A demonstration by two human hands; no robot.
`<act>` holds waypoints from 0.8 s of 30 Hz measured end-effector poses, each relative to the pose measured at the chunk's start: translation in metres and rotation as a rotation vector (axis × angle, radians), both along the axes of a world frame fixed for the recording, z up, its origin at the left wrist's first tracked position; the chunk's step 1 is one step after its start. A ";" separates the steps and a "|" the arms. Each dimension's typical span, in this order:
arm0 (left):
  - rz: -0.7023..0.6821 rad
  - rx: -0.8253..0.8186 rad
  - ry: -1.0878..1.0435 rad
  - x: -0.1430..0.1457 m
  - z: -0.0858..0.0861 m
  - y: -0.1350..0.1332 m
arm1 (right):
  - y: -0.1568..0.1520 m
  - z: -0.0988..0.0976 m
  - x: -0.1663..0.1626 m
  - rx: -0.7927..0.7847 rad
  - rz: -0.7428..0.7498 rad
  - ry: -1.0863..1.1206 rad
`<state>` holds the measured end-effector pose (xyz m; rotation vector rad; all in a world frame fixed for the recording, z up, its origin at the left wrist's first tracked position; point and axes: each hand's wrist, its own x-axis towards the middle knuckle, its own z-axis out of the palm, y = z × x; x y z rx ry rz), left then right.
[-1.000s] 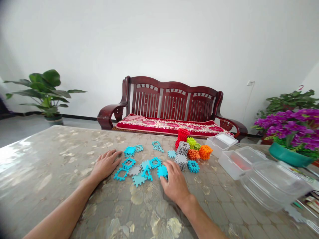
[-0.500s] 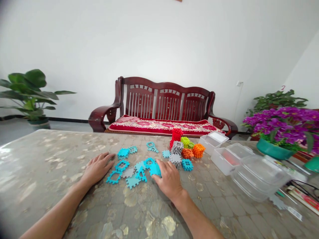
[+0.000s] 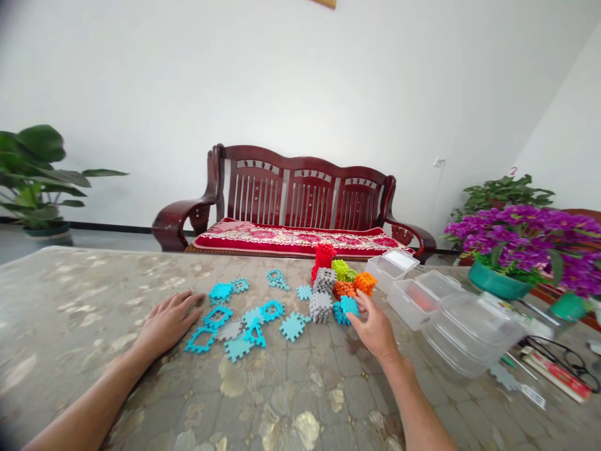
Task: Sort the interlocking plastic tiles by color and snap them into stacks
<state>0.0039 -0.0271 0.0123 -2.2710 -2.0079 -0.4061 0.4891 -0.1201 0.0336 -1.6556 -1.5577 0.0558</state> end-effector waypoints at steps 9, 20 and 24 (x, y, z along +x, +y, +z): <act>0.012 -0.027 0.034 0.001 0.004 -0.002 | 0.008 -0.020 -0.001 -0.013 0.035 -0.078; 0.014 -0.030 0.037 0.002 0.006 -0.003 | 0.008 -0.028 -0.002 -0.018 -0.028 -0.050; 0.007 -0.022 0.018 0.003 0.007 -0.004 | -0.001 -0.010 -0.014 0.193 -0.053 -0.095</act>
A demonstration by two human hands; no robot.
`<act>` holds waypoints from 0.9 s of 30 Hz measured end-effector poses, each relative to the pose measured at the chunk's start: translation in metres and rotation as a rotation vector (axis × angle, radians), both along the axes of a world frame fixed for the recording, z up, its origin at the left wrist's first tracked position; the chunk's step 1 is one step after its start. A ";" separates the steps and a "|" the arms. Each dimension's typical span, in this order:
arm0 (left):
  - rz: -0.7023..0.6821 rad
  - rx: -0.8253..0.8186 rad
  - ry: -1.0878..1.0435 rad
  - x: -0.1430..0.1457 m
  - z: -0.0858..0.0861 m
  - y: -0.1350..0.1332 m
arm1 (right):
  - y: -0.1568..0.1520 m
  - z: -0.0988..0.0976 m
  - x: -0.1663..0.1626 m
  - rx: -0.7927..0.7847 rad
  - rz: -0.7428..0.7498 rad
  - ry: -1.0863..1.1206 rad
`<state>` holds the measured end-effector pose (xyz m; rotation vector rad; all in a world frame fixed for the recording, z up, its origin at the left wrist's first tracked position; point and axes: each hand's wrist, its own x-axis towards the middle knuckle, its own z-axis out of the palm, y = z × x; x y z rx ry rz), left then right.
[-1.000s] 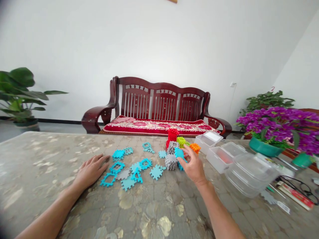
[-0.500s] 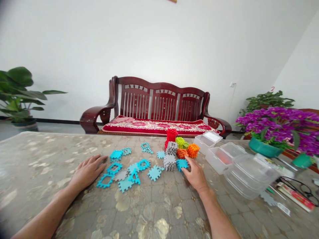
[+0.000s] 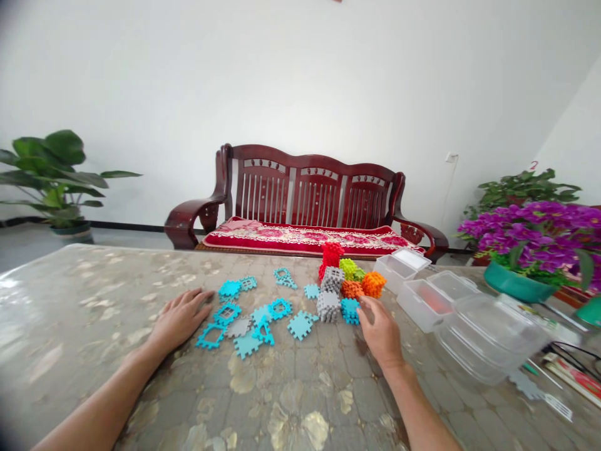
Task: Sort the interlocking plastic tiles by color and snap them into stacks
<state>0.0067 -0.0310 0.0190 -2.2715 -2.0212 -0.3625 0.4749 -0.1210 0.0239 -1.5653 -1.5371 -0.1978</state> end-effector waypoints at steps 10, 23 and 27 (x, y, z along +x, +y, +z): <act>0.005 -0.004 -0.016 0.000 -0.001 0.000 | 0.015 0.038 -0.136 -0.325 0.467 -0.207; 0.008 0.014 -0.057 0.001 -0.001 -0.001 | 0.052 0.035 -0.167 -0.517 0.533 -0.465; 0.005 0.006 -0.045 0.001 -0.001 -0.001 | 0.034 0.038 -0.165 -0.466 0.459 -0.300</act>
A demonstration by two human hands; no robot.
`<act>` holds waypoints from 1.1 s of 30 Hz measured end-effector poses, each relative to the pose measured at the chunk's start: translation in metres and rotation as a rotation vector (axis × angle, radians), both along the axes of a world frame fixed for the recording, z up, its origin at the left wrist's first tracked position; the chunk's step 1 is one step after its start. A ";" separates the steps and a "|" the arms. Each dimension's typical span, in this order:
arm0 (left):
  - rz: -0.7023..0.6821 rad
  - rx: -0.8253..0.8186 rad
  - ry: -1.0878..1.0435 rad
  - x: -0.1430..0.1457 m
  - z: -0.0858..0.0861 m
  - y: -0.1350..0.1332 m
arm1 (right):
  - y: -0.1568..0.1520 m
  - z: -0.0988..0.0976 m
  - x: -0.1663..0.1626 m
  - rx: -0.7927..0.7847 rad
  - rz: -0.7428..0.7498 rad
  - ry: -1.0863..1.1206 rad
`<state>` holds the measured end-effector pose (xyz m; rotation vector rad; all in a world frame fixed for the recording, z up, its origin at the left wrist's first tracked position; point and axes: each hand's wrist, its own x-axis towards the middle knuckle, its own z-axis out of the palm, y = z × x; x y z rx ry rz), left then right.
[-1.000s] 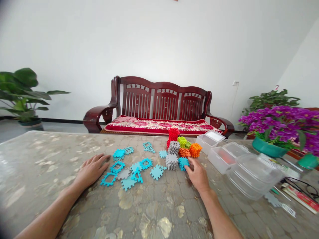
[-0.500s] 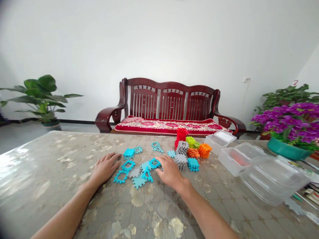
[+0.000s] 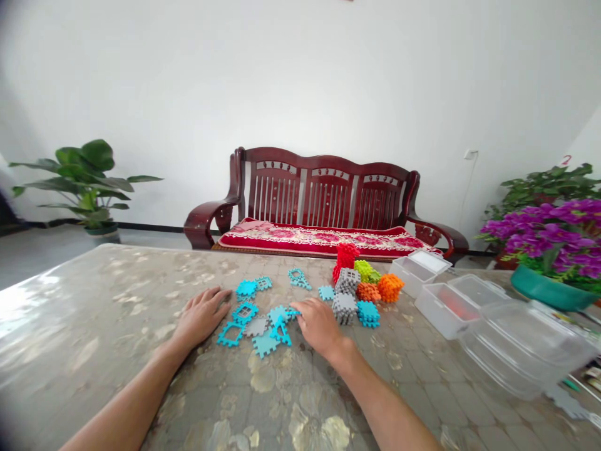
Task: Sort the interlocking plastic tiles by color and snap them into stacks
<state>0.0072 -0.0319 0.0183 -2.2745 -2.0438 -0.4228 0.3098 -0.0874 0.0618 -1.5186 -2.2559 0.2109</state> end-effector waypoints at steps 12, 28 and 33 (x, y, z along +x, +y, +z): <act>-0.004 0.015 -0.011 -0.001 -0.001 0.000 | -0.047 -0.005 0.099 -0.377 -0.171 0.229; -0.015 -0.010 0.052 -0.003 -0.003 0.004 | -0.070 0.009 0.098 -0.308 0.247 0.005; -0.009 -0.015 0.060 -0.004 -0.005 0.005 | -0.072 0.005 0.096 -0.229 0.139 -0.084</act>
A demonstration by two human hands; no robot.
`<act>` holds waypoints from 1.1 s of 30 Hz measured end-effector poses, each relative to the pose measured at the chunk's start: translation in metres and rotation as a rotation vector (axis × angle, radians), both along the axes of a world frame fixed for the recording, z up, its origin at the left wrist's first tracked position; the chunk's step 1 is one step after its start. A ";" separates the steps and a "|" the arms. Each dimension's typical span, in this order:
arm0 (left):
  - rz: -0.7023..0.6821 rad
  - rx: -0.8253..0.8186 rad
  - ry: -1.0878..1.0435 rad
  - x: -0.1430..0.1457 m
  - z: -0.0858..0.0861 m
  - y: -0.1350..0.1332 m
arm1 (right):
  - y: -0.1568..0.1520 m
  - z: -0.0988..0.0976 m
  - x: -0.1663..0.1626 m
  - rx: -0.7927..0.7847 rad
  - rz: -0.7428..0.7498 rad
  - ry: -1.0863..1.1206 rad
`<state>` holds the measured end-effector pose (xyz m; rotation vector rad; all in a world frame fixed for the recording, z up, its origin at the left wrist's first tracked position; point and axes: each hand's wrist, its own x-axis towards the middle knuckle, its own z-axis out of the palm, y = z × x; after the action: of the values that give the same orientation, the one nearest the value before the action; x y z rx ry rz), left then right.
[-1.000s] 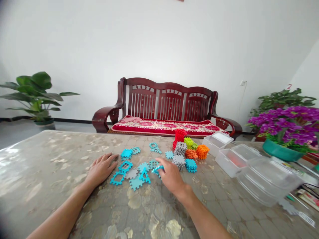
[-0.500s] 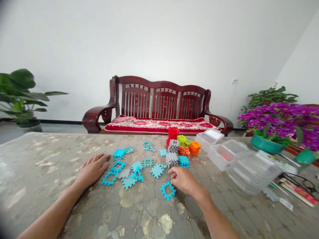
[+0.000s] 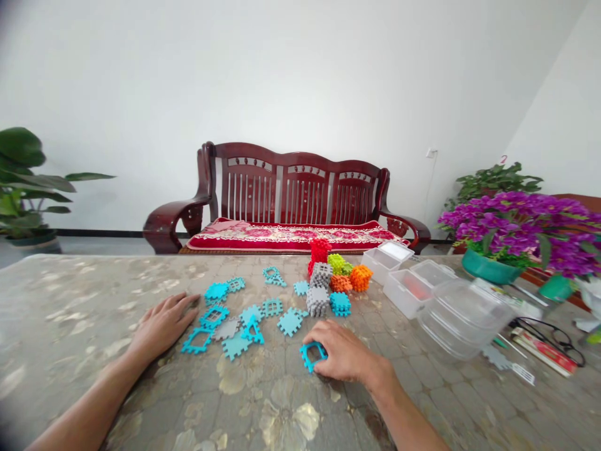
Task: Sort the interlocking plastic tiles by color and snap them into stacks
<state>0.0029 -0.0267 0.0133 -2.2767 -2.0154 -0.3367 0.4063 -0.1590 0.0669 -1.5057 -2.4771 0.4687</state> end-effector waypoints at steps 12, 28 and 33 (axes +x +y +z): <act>-0.003 0.025 -0.023 0.000 0.000 0.000 | 0.015 0.019 0.056 0.217 -0.407 -0.051; -0.001 0.019 -0.023 -0.001 -0.002 0.001 | 0.056 0.014 0.060 0.351 -0.446 -0.220; 0.003 0.013 -0.013 -0.001 -0.002 0.002 | 0.056 0.009 0.062 0.358 -0.442 -0.160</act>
<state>0.0017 -0.0251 0.0116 -2.2697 -2.0161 -0.3647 0.4683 -0.1025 0.0754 -1.9041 -2.0835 -0.1674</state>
